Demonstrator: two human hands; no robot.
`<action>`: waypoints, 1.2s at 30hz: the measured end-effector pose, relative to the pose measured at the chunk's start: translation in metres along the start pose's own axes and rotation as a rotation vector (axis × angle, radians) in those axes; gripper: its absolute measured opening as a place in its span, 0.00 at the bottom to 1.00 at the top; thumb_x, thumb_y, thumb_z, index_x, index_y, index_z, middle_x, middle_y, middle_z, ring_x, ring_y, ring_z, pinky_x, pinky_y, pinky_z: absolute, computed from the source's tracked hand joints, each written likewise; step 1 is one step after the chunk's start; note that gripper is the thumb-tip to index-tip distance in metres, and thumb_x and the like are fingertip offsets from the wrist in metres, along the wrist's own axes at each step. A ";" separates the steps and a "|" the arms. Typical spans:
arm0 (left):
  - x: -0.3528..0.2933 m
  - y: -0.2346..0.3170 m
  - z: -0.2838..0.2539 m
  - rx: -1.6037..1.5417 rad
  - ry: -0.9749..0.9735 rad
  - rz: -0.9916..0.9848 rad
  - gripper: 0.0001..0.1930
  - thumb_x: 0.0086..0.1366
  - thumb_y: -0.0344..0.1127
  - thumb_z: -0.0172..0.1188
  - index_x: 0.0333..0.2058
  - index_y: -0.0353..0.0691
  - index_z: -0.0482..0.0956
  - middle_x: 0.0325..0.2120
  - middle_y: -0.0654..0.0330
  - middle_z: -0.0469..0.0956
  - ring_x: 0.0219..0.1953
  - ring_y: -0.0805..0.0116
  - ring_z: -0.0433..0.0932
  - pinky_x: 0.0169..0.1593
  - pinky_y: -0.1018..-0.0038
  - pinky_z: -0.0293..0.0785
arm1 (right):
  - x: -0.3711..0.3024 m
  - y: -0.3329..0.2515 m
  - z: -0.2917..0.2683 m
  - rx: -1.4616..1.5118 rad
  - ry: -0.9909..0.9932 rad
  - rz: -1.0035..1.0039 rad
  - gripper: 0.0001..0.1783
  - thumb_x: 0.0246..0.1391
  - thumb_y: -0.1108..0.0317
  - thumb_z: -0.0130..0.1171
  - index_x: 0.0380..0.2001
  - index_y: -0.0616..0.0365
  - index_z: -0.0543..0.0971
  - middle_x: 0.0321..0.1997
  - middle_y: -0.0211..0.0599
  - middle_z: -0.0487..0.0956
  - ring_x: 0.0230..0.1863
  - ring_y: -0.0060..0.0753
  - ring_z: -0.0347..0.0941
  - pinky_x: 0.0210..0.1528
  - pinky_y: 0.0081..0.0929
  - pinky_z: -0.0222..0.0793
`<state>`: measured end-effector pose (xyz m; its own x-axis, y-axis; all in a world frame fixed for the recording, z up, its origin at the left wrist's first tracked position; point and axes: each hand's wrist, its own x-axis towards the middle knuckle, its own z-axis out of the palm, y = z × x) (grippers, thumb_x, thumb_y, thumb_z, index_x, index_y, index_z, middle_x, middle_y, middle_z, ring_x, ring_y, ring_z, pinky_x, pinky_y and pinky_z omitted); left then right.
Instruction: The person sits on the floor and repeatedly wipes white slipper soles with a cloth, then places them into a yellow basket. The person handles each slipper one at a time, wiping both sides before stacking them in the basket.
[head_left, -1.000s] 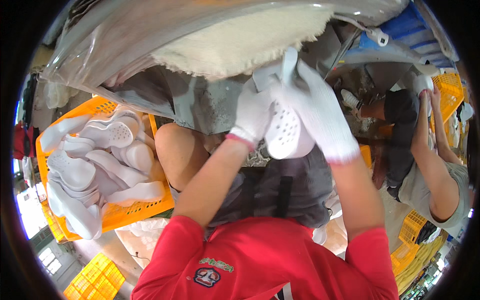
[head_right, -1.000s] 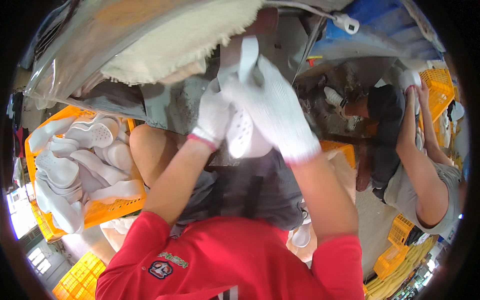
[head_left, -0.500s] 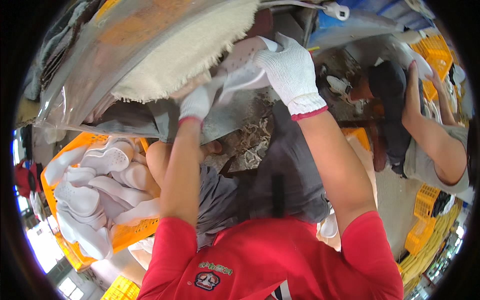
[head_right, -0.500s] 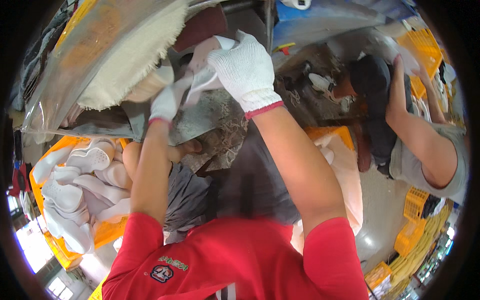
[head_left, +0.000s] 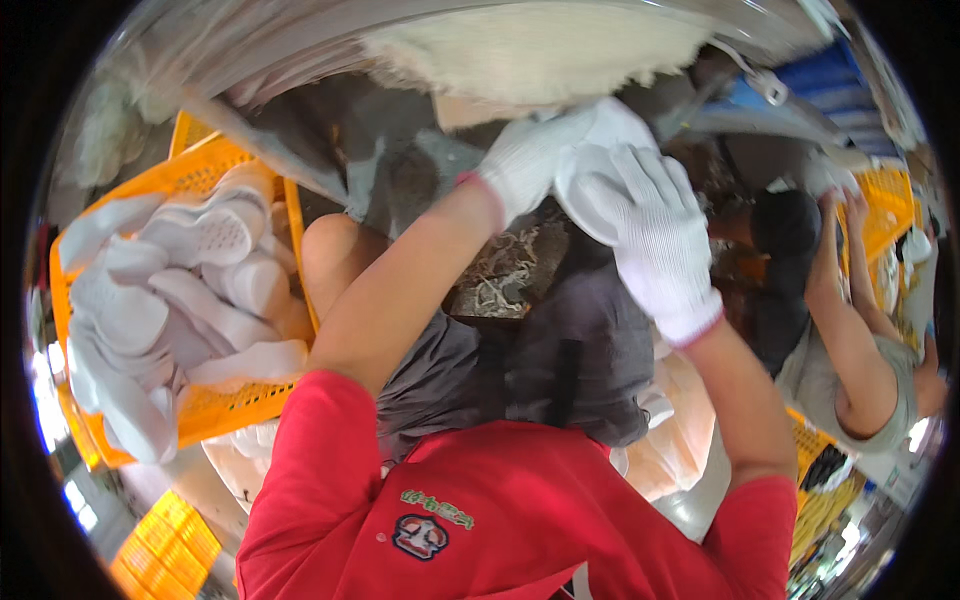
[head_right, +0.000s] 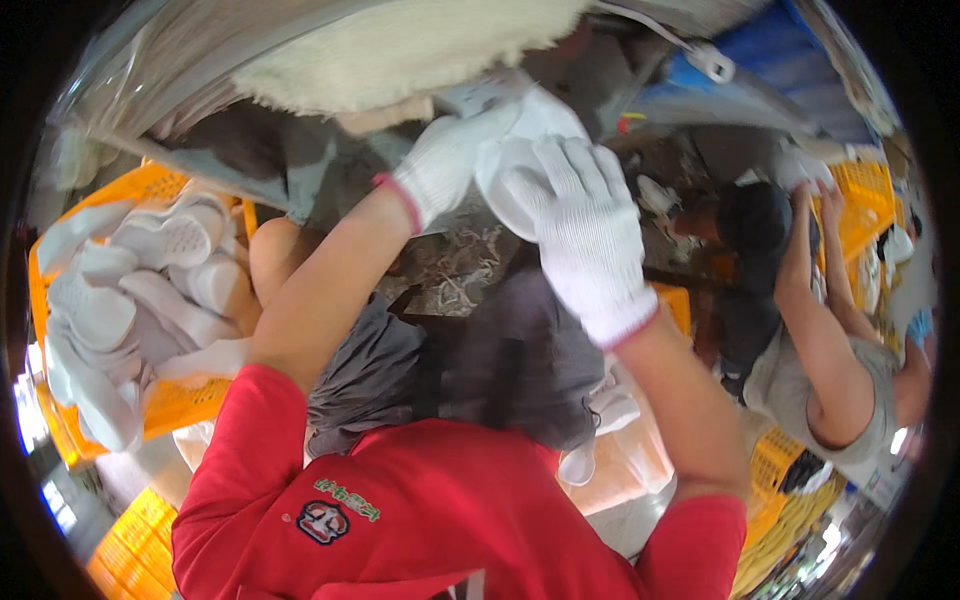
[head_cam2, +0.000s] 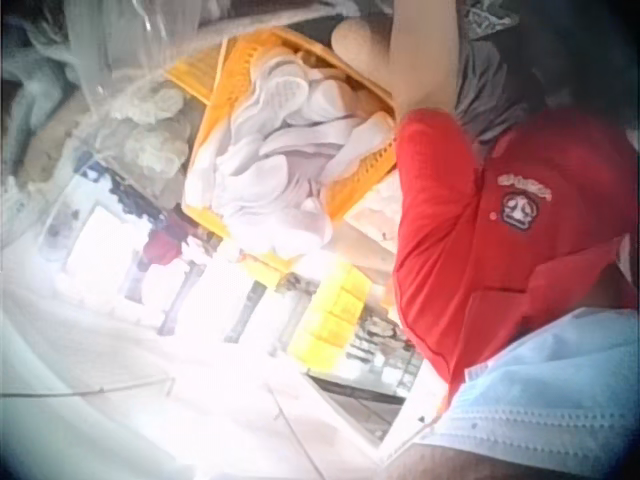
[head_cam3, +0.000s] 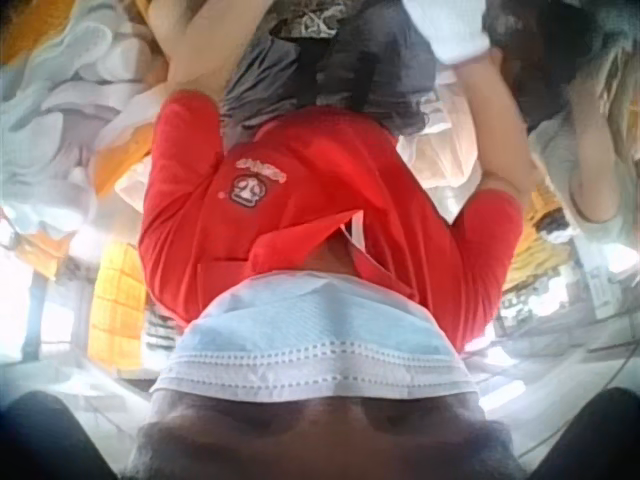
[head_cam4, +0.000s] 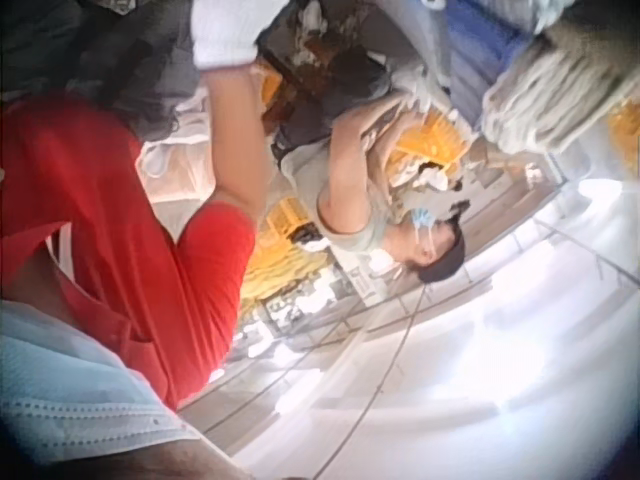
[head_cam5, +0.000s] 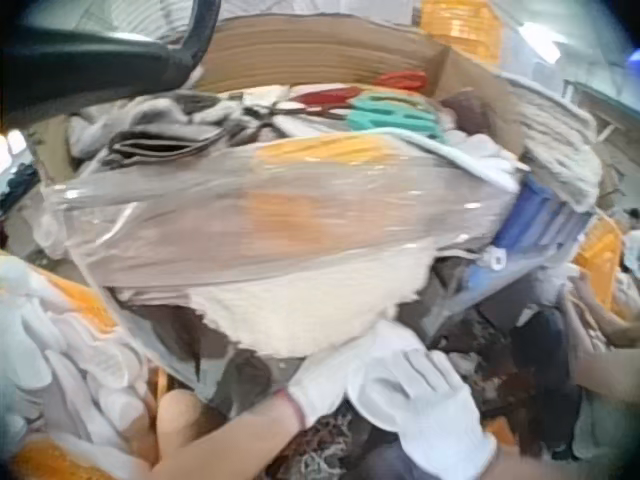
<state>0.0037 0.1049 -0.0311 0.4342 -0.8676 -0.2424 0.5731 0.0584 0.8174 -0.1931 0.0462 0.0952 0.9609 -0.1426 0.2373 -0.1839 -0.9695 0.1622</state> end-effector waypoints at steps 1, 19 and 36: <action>-0.017 0.002 -0.004 -0.222 -0.010 -0.129 0.27 0.81 0.51 0.59 0.67 0.37 0.75 0.58 0.51 0.82 0.57 0.58 0.83 0.60 0.64 0.81 | -0.008 -0.003 0.002 0.088 -0.009 -0.041 0.33 0.47 0.67 0.70 0.62 0.44 0.84 0.59 0.43 0.84 0.55 0.53 0.80 0.55 0.46 0.78; -0.025 -0.030 -0.030 0.421 0.274 0.471 0.21 0.82 0.44 0.50 0.62 0.35 0.76 0.54 0.47 0.84 0.53 0.56 0.86 0.56 0.63 0.81 | 0.067 -0.065 0.047 0.271 0.220 0.293 0.17 0.59 0.62 0.74 0.51 0.50 0.89 0.36 0.40 0.88 0.32 0.44 0.85 0.34 0.35 0.80; -0.001 0.007 -0.031 -0.588 0.172 0.198 0.39 0.77 0.75 0.40 0.53 0.41 0.77 0.36 0.48 0.82 0.33 0.45 0.84 0.38 0.46 0.83 | 0.100 -0.069 -0.009 1.332 -0.514 0.700 0.36 0.61 0.46 0.68 0.58 0.68 0.78 0.56 0.61 0.84 0.50 0.59 0.86 0.47 0.47 0.84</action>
<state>0.0289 0.1212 -0.0414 0.6477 -0.7243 -0.2366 0.7352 0.5125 0.4437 -0.0864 0.1008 0.1161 0.7832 -0.3978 -0.4779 -0.5610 -0.1206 -0.8190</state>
